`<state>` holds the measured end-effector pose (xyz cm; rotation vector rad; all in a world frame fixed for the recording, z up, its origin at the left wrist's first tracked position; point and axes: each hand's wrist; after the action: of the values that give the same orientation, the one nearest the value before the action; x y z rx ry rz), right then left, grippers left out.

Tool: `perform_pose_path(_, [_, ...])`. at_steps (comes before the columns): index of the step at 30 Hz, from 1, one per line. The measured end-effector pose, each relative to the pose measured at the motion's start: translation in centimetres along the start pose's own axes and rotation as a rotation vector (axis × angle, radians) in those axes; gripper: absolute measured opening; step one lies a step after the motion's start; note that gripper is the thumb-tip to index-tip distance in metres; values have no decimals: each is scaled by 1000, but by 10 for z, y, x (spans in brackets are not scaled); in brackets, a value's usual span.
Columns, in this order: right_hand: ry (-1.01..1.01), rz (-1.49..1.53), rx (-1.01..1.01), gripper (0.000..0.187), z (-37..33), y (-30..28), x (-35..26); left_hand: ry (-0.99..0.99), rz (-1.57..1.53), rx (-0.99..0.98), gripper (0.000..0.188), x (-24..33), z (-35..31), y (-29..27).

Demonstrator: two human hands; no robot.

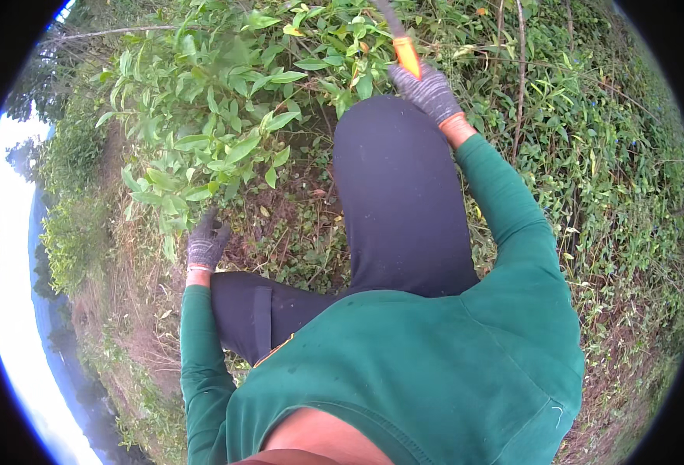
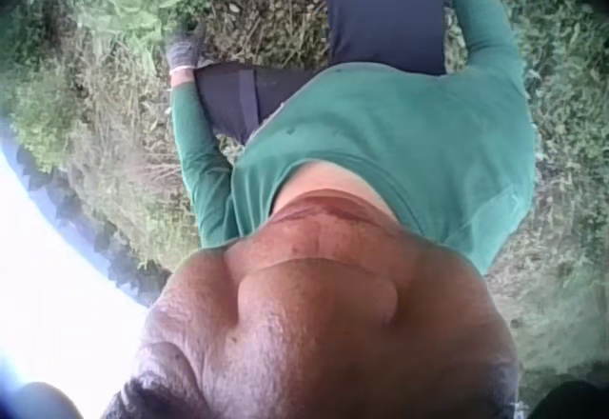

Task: The person kneels on the ground and uses a sickle to cut weeds and small branches. They gather the cut vegetation and continue clearing the area.

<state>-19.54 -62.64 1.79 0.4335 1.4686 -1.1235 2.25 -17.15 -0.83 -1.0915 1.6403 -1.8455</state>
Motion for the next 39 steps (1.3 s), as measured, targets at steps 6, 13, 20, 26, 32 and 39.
perform_pose_path(6, [-45, 51, -410, 47, 5, 41, 1, 22, 99, 86, 68, -7, -14, 8])
perform_pose_path(13, [-102, 60, -565, 45, 18, 46, 12, -104, 179, -4, 96, 141, 45, 3])
perform_pose_path(20, [-166, 184, -606, 48, 25, 39, 30, -35, -637, 394, 81, 214, 134, -25])
perform_pose_path(26, [-241, 158, -610, 50, 28, 44, 41, 214, -119, -162, 32, 152, 156, -48])
perform_pose_path(32, [-143, 115, -711, 43, 30, 23, 27, 59, -203, -440, 34, 146, 126, -54])
perform_pose_path(39, [-18, 209, -764, 43, 36, 21, 88, 705, 203, -331, 35, 209, 183, -22])
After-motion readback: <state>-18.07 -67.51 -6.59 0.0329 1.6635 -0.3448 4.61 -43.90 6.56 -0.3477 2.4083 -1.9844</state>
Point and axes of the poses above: each hand's wrist, its own z-axis towards the middle knuckle, its own y-axis out of the palm, x = y × z, and after that the axes turned 3 degrees about x, right-handed
